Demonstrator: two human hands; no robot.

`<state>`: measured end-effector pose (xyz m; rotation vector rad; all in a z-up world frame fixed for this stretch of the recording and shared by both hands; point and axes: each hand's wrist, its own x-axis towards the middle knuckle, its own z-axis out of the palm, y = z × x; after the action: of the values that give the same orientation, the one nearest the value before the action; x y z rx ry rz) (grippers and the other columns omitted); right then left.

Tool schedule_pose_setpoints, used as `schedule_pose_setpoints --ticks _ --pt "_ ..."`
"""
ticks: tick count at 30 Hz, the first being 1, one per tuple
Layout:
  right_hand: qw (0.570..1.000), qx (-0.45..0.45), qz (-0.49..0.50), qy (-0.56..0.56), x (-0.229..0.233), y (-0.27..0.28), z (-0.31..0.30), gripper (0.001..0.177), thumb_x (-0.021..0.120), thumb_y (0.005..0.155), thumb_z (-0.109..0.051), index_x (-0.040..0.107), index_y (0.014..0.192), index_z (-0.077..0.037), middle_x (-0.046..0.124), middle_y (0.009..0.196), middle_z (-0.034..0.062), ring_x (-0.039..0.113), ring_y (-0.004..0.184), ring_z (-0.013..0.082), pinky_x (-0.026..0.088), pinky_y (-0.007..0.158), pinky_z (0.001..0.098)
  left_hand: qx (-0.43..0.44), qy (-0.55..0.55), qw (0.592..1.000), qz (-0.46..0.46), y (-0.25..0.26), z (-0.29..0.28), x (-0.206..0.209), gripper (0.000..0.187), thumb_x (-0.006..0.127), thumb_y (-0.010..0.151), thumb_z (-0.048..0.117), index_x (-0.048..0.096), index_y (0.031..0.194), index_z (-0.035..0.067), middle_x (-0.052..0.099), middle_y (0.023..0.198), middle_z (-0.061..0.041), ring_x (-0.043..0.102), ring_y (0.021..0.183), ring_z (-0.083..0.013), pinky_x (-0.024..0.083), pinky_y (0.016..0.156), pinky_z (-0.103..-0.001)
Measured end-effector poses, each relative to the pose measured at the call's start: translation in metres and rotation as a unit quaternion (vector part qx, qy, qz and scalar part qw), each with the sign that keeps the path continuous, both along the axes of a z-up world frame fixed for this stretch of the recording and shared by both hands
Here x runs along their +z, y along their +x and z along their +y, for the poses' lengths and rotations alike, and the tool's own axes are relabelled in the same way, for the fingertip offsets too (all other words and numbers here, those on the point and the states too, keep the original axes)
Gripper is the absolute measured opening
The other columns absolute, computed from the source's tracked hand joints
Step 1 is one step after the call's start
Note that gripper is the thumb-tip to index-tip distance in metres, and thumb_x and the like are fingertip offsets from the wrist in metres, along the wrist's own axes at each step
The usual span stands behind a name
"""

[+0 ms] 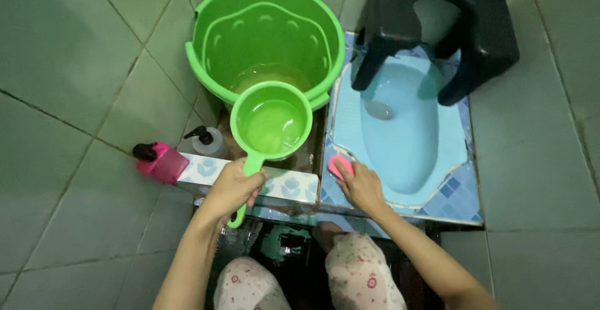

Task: The person scrubs a black plastic stool with a pink sponge, then rinses it using water from a green bucket. They proceed to scrub the inside of the green bucket with the sponge and rinse it by pouring water from the bucket onto the floor.

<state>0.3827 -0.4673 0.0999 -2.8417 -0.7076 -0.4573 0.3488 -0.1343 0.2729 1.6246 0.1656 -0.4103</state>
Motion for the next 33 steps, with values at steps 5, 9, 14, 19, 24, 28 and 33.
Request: schedule_pose_setpoints --ticks 5,9,14,19,24,28,33 --pt "0.999 0.030 0.004 -0.025 0.013 0.042 0.002 0.058 0.072 0.085 -0.033 0.059 0.140 -0.022 0.059 0.096 0.0104 0.061 0.085 0.0290 0.050 0.063 0.0441 0.039 -0.023 0.999 0.020 0.016 0.001 0.020 0.013 0.065 0.091 0.013 0.060 0.086 0.002 0.053 0.055 -0.001 0.047 0.041 -0.0094 0.039 0.038 -0.026" --pt "0.997 0.078 0.010 -0.018 0.015 0.109 0.030 0.055 0.075 0.082 -0.030 0.064 0.136 -0.022 0.059 0.093 0.0103 0.060 0.084 0.0298 0.050 0.064 0.0456 0.075 -0.020 0.996 0.052 0.023 -0.001 0.049 0.013 0.065 0.092 0.013 0.059 0.086 0.002 0.053 0.054 -0.001 0.047 0.040 -0.0105 0.039 0.038 -0.027" --pt "1.000 -0.017 0.011 0.024 0.010 0.174 0.036 0.036 0.076 0.082 -0.032 0.070 0.113 -0.015 0.061 0.102 0.0128 0.060 0.090 0.0328 0.051 0.068 0.0471 0.098 -0.006 0.994 0.047 0.029 0.015 0.078 0.009 0.064 0.089 0.008 0.060 0.084 0.002 0.054 0.055 -0.001 0.048 0.041 -0.0107 0.040 0.039 -0.028" --pt "0.995 -0.096 0.017 0.021 -0.005 0.182 0.037 0.025 0.075 0.087 -0.033 0.068 0.106 -0.017 0.060 0.102 0.0112 0.061 0.095 0.0327 0.052 0.073 0.0470 0.119 0.007 0.991 0.058 0.030 0.028 0.092 0.007 0.064 0.088 0.008 0.061 0.084 0.002 0.055 0.058 -0.001 0.050 0.044 -0.0092 0.041 0.039 -0.028" --pt "0.990 -0.131 -0.021 0.042 -0.001 0.180 0.042 0.051 0.073 0.086 -0.030 0.065 0.136 -0.026 0.059 0.098 0.0130 0.061 0.087 0.0341 0.051 0.066 0.0485 0.141 -0.028 0.990 0.012 0.038 0.034 0.108 0.011 0.064 0.089 0.007 0.060 0.083 -0.002 0.056 0.061 -0.001 0.051 0.046 -0.0093 0.040 0.041 -0.027" --pt "0.990 -0.135 0.010 0.036 -0.003 0.182 0.044 0.053 0.072 0.086 -0.031 0.063 0.138 -0.027 0.059 0.100 0.0128 0.061 0.089 0.0342 0.051 0.068 0.0483 0.172 0.003 0.984 0.037 0.046 0.034 0.116 0.009 0.066 0.088 0.010 0.061 0.084 0.003 0.056 0.060 0.000 0.052 0.046 -0.0090 0.042 0.041 -0.028" --pt "0.989 -0.139 0.020 0.048 0.002 0.192 0.041 0.059 0.071 0.089 -0.033 0.057 0.145 -0.024 0.057 0.099 0.0166 0.059 0.090 0.0367 0.049 0.073 0.0498 0.220 -0.007 0.974 0.048 0.055 0.026 0.121 0.008 0.066 0.086 0.009 0.060 0.084 0.005 0.055 0.057 -0.001 0.050 0.044 -0.0119 0.041 0.041 -0.029"
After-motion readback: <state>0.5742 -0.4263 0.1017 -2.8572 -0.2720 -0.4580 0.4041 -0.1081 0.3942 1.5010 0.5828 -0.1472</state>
